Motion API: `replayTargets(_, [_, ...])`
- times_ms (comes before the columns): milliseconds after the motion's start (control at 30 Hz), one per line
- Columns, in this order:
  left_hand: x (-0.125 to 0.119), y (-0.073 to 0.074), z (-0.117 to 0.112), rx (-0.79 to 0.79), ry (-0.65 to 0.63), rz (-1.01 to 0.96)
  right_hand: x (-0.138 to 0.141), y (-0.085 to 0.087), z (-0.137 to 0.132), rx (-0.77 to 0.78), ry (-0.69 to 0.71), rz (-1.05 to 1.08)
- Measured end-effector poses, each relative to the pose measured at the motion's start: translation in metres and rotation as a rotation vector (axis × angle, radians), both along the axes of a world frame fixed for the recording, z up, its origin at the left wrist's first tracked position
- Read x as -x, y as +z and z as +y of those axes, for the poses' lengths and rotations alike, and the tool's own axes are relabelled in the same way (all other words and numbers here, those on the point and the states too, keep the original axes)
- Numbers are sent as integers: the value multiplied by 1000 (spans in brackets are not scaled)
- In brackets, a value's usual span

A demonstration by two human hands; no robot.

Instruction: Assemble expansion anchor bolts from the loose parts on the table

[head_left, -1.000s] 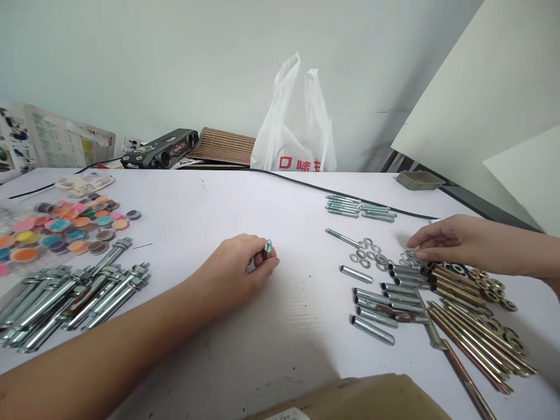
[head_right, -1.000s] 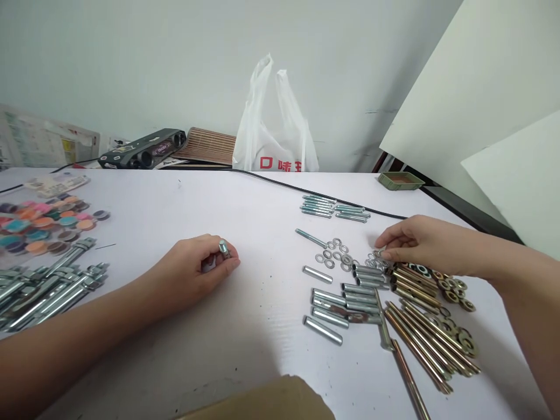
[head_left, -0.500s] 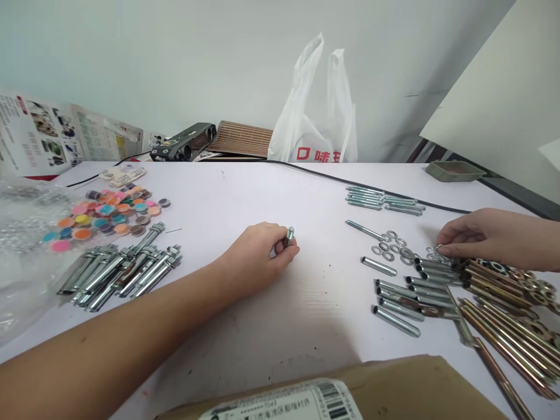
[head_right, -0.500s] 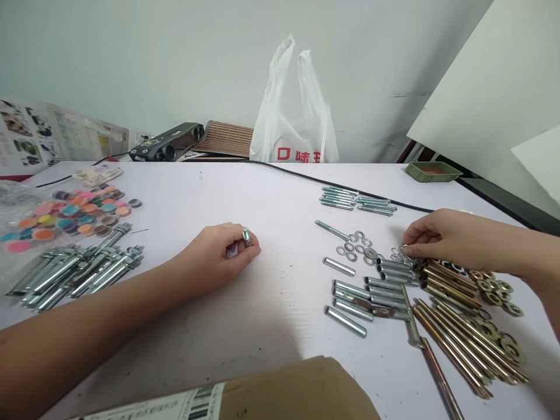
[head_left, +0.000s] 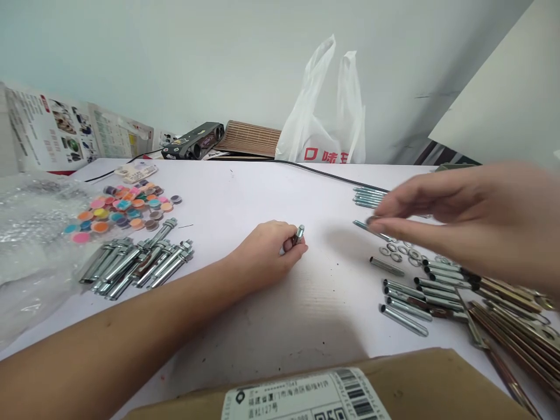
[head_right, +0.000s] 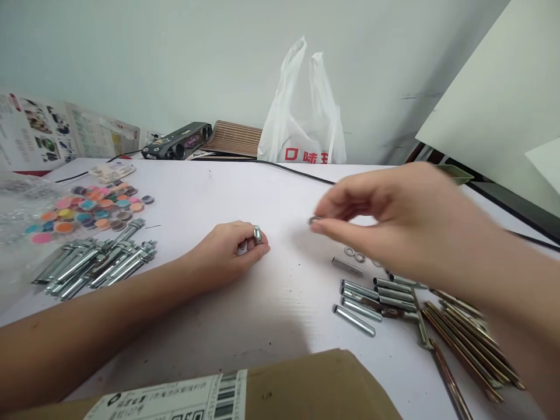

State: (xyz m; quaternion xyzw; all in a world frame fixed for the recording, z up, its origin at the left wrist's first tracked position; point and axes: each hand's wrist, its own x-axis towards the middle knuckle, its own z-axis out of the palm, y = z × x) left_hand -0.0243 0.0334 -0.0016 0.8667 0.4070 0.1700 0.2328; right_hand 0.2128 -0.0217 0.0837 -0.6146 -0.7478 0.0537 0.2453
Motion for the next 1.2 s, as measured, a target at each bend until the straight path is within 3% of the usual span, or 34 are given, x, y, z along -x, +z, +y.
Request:
replayTargets(67, [0,-1,0,-10,1,11,33,-9,7,-110,193,60])
replayTargets(133, [0,-2,0,-3,1,20,52,-23,17,-139,268,98])
replayTargets(300, [1,-4,1,32,5,13,62,-51,31,-110,325,124])
replayTargets(600, [2,-8,1,19,-10,-5,66,-54,31,44,276,487])
replayTargets(800, [3,-11,3,11,-25,7,65,-57,28,-74,419,325])
replayTargets(1200, [0,-6,1,-41,7,21,58,-53,24,-285,487,-35])
